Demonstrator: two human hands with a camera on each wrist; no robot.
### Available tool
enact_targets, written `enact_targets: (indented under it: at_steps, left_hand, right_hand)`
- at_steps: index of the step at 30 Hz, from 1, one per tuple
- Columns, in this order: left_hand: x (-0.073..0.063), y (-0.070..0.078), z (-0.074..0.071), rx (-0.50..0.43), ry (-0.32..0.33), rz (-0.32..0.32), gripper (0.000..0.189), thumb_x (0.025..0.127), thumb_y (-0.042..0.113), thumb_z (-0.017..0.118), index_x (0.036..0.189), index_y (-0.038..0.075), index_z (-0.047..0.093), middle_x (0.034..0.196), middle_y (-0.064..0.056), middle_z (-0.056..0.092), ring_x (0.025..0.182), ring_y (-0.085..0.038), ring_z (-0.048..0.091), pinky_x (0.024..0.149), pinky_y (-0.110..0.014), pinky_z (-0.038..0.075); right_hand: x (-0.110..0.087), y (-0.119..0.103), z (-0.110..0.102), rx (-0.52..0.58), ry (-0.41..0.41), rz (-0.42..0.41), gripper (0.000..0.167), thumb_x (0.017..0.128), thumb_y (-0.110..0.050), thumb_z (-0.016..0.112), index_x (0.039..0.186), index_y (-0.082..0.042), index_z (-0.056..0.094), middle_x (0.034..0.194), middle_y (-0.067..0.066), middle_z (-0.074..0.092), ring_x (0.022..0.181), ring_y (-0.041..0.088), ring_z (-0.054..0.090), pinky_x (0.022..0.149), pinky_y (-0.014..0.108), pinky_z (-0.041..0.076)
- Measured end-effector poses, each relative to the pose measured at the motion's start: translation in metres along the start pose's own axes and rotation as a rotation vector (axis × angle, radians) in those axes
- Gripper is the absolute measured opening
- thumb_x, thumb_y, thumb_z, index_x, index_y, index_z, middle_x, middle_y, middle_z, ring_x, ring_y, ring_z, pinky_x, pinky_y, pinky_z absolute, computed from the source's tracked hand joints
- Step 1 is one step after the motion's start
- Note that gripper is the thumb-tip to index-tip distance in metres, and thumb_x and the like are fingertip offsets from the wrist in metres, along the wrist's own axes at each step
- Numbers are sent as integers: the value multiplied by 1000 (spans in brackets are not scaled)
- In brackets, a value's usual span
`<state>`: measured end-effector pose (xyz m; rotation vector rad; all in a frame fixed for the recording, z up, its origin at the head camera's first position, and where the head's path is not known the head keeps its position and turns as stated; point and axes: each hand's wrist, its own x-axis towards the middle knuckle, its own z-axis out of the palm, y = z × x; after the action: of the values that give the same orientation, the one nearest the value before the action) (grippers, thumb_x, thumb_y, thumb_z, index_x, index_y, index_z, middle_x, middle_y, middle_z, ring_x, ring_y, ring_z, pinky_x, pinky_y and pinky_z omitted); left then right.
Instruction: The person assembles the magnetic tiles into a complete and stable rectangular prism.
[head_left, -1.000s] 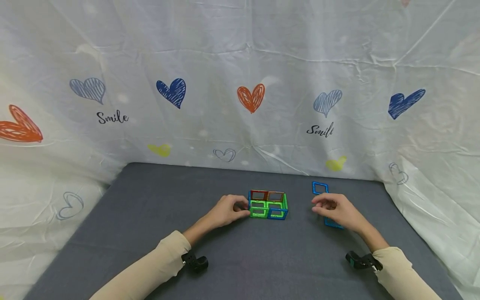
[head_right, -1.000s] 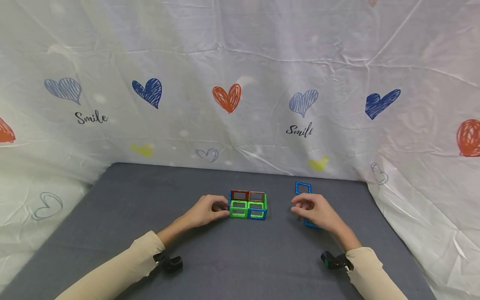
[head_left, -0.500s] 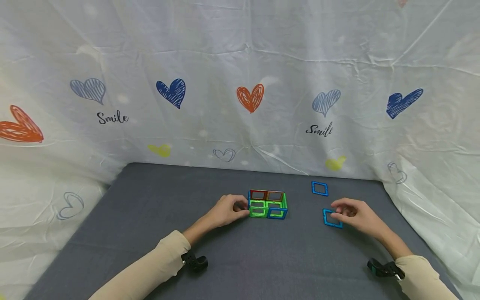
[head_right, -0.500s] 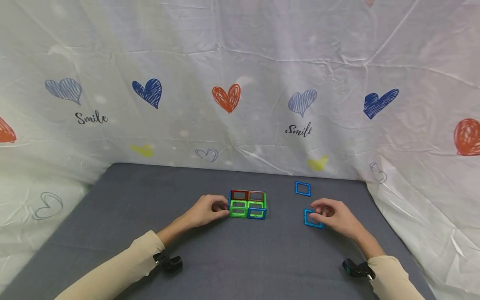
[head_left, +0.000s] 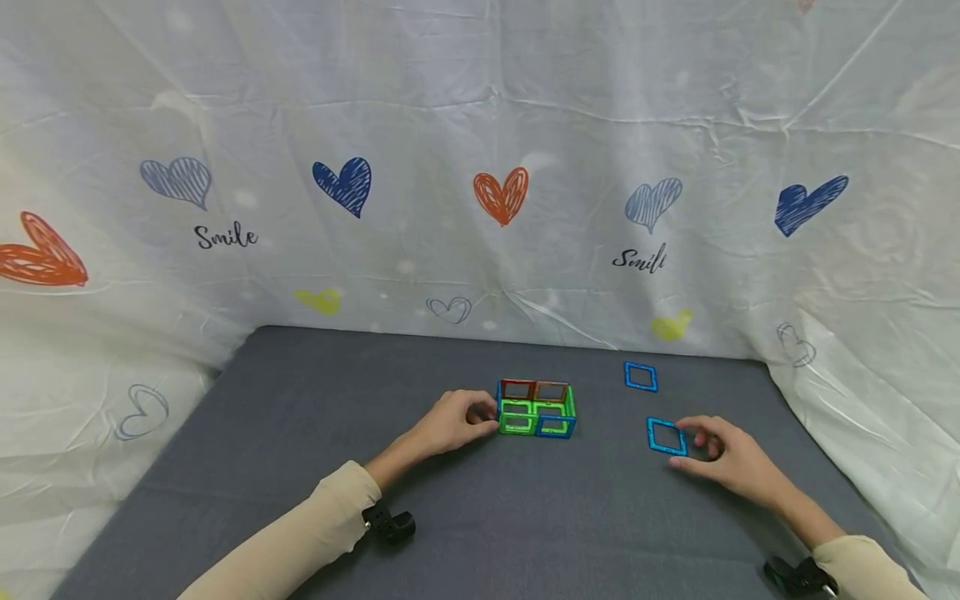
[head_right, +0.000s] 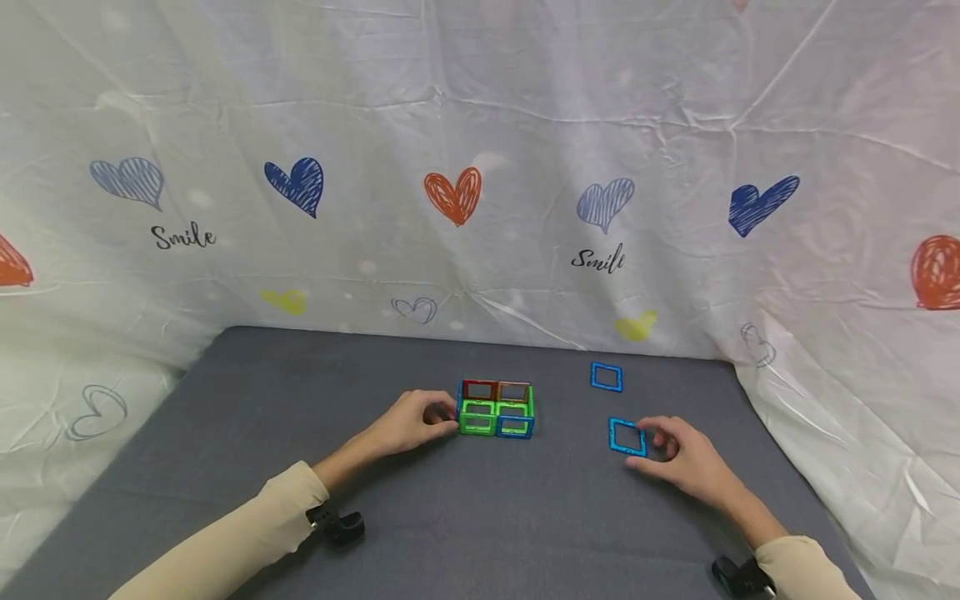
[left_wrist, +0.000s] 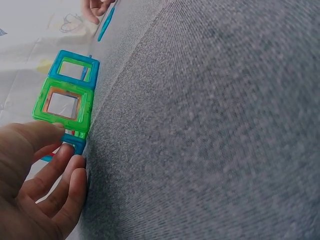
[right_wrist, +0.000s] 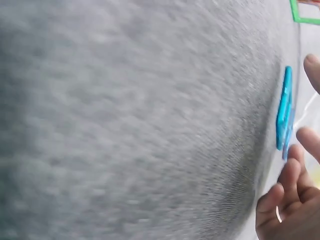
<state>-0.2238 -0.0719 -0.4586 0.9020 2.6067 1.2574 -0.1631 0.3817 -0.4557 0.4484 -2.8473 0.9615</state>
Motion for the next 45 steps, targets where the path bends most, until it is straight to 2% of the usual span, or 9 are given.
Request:
enact_targets:
  at_steps: [5, 14, 21, 30, 37, 45]
  left_hand:
    - [0, -1, 0, 8, 3, 5, 13, 95, 12, 75, 109, 11, 73, 103, 1, 70, 80, -6, 67, 67, -27, 54]
    - [1, -1, 1, 17, -4, -5, 14, 95, 10, 75, 109, 10, 73, 103, 0, 69, 79, -6, 66, 65, -27, 54]
    - [2, -1, 2, 30, -5, -5, 14, 95, 10, 75, 108, 11, 73, 101, 2, 69, 78, -6, 65, 66, -27, 54]
    - [1, 1, 1, 35, -9, 14, 13, 95, 8, 74, 107, 10, 72, 101, 1, 69, 78, -6, 66, 68, -27, 54]
    - [1, 2, 1, 37, -8, 10, 13, 94, 8, 75, 107, 10, 72, 101, 1, 69, 78, -6, 66, 69, -27, 54]
    - [1, 2, 1, 36, -10, 14, 13, 94, 7, 74, 107, 10, 72, 100, 1, 69, 78, -6, 66, 69, -27, 54]
  right_hand:
    - [-3, 0, 2, -19, 34, 16, 51, 78, -30, 92, 119, -8, 70, 88, 1, 51, 71, 13, 44, 60, 29, 35]
    - [-3, -1, 5, -16, -10, -7, 53, 76, -31, 93, 120, -12, 71, 89, 0, 51, 72, 13, 43, 61, 29, 34]
    - [-4, -1, 5, -18, 8, -21, 37, 77, -27, 92, 108, -14, 76, 86, -2, 54, 71, 12, 44, 60, 28, 36]
    - [-4, 3, 3, 44, 11, -36, 17, 83, -16, 87, 96, -16, 77, 84, -4, 59, 69, 10, 49, 58, 26, 42]
    - [-5, 3, 5, 73, 24, -61, 14, 83, -7, 85, 88, -17, 75, 79, -9, 58, 65, 9, 51, 55, 25, 43]
    - [-4, 4, 3, 65, 12, -78, 15, 85, -4, 82, 86, -16, 74, 76, -10, 58, 64, 8, 52, 54, 25, 44]
